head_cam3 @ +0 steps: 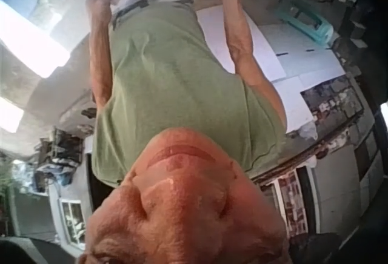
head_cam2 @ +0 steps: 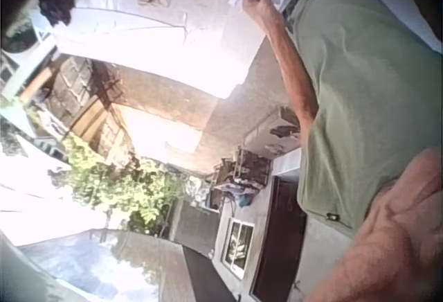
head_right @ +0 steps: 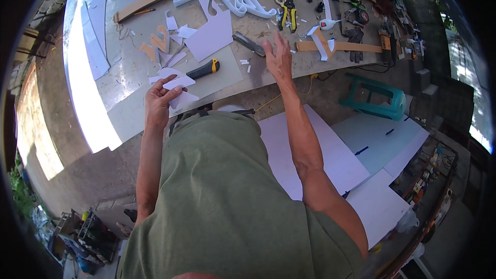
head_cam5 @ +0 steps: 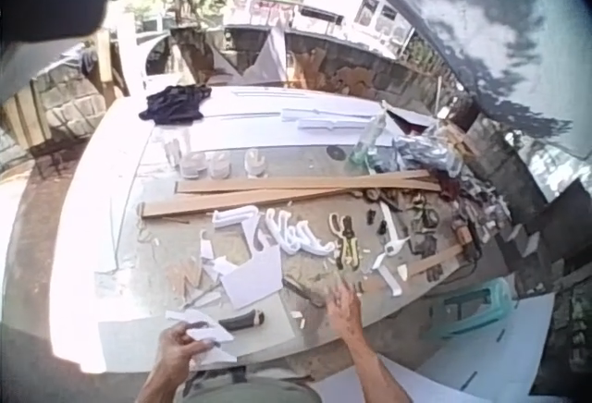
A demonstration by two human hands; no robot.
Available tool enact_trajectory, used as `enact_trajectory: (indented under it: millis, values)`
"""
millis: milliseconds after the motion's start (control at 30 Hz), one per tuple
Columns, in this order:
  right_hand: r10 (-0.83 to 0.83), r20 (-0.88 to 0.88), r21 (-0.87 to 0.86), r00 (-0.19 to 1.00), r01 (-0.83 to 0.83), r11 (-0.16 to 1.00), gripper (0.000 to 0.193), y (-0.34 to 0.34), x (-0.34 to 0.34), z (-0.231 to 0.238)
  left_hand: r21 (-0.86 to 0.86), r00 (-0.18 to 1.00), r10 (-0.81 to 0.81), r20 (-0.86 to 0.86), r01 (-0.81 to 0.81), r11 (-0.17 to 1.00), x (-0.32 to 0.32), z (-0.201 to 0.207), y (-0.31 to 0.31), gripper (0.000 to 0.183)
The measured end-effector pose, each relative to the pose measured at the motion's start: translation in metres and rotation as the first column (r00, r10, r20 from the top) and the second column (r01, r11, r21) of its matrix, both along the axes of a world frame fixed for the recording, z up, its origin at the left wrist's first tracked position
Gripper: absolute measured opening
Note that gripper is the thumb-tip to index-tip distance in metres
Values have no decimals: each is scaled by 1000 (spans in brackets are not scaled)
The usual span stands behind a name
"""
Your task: Trimming and carving foam letters using a utility knife for sign fabrication.
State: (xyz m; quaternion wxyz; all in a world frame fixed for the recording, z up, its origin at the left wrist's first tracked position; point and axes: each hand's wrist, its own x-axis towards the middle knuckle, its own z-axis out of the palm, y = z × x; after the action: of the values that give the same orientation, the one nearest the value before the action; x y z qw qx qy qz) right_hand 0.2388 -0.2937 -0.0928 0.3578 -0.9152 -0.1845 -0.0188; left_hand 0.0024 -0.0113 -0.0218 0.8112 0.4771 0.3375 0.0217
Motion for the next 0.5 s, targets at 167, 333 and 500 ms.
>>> enact_trajectory:
  millis: [167, 333, 500]
  values:
    - [-455, -152, 279, 877, 480, 832, 52, -103, 93, 0, 30, 991, 82, -101, -79, 996, 3, -3, -9, 37]
    - [-444, -278, 262, 852, 512, 818, 93, -181, 175, -28, 15, 948, 292, -126, -292, 956, 1, -25, -36, 39]
    - [-299, -344, 187, 890, 377, 907, 97, -192, 214, -33, 12, 877, 446, -179, -452, 892, 3, -47, -80, 42]
